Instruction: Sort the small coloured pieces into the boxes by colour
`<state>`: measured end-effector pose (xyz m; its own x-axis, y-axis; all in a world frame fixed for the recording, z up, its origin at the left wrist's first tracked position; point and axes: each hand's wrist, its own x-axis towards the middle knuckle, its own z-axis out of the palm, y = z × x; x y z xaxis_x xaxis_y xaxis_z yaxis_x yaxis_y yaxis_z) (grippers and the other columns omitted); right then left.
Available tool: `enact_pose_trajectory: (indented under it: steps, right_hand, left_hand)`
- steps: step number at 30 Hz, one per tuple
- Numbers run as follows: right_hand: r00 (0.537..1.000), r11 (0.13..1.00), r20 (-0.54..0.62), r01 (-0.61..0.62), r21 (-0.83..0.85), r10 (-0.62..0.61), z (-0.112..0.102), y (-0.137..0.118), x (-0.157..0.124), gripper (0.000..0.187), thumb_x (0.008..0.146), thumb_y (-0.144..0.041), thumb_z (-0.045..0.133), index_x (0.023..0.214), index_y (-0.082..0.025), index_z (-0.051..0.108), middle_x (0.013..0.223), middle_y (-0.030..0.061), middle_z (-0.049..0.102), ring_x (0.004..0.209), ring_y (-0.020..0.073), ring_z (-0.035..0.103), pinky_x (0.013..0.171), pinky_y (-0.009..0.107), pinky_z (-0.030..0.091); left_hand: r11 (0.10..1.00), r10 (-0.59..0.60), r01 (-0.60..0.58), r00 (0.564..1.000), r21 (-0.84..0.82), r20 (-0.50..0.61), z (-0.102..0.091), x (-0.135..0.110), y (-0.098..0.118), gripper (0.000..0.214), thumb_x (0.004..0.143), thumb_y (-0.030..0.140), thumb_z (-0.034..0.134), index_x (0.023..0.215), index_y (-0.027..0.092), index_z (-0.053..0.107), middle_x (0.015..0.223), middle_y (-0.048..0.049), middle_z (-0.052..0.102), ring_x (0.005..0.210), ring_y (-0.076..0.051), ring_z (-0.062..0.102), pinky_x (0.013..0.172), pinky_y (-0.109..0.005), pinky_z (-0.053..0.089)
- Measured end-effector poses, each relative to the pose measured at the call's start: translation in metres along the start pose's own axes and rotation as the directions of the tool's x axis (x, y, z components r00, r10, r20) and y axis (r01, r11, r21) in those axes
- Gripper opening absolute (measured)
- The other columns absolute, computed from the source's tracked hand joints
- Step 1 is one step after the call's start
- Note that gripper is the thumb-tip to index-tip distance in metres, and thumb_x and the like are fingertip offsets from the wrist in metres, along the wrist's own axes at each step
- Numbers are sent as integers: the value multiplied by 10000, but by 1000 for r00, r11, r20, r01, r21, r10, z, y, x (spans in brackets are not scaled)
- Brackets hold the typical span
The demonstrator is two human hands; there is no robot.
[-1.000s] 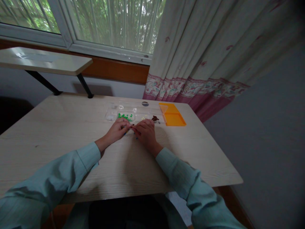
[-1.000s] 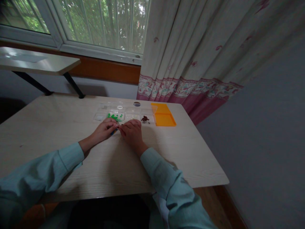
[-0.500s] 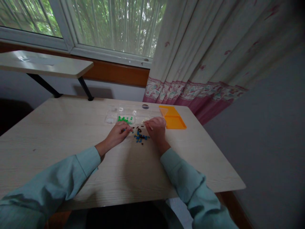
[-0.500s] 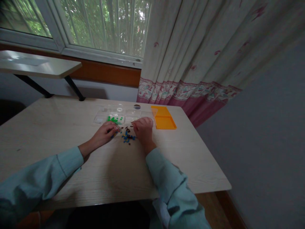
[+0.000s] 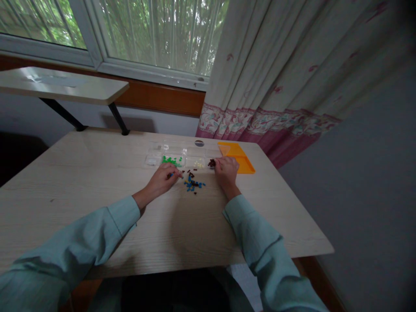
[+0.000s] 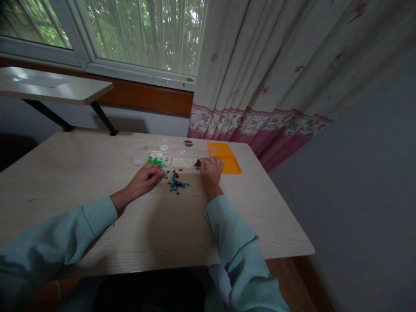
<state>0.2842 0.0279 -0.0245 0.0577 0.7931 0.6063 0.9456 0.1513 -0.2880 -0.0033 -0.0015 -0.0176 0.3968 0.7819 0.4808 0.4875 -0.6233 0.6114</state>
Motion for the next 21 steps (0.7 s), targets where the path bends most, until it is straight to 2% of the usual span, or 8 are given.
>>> enact_pose_trajectory:
  steps: [6, 9, 16, 21]
  right_hand:
    - [1000, 1000, 3, -8, 1, 8, 0, 0, 0, 314, 960, -329, 447, 963, -205, 735, 1001, 76, 710, 976, 240, 511, 887, 382, 289]
    - [1000, 1000, -3, -15, 8, 15, 0, -1, 0, 315, 960, -335, 448, 957, -205, 735, 993, 76, 712, 975, 239, 516, 886, 380, 293]
    - [1000, 999, -17, -8, 42, 9, 1, -6, -1, 299, 953, -343, 479, 891, -209, 739, 939, 59, 715, 937, 219, 525, 880, 364, 304]
    - [1000, 998, 4, 15, 66, -16, 0, -11, -3, 285, 959, -327, 475, 924, -217, 736, 950, 56, 714, 963, 219, 530, 900, 372, 311]
  left_hand:
    - [999, 15, -15, 1000, 43, 3, 1, 0, 1, 291, 966, 356, 489, 863, 188, 703, 855, -42, 616, 877, -180, 551, 869, -363, 437]
    - [997, 38, -38, 999, 65, 2, 0, -1, 2, 227, 949, 331, 521, 939, 196, 703, 902, -54, 617, 923, -196, 550, 881, -377, 435]
    - [964, 125, -144, 987, 222, 96, 3, 2, 10, 244, 890, 253, 592, 1120, 241, 673, 1055, -77, 578, 1032, -240, 502, 923, -421, 417]
    - [937, 96, -128, 989, 325, 111, 16, 18, 24, 242, 853, 156, 594, 1041, 248, 716, 1039, -83, 566, 1012, -250, 481, 902, -415, 415]
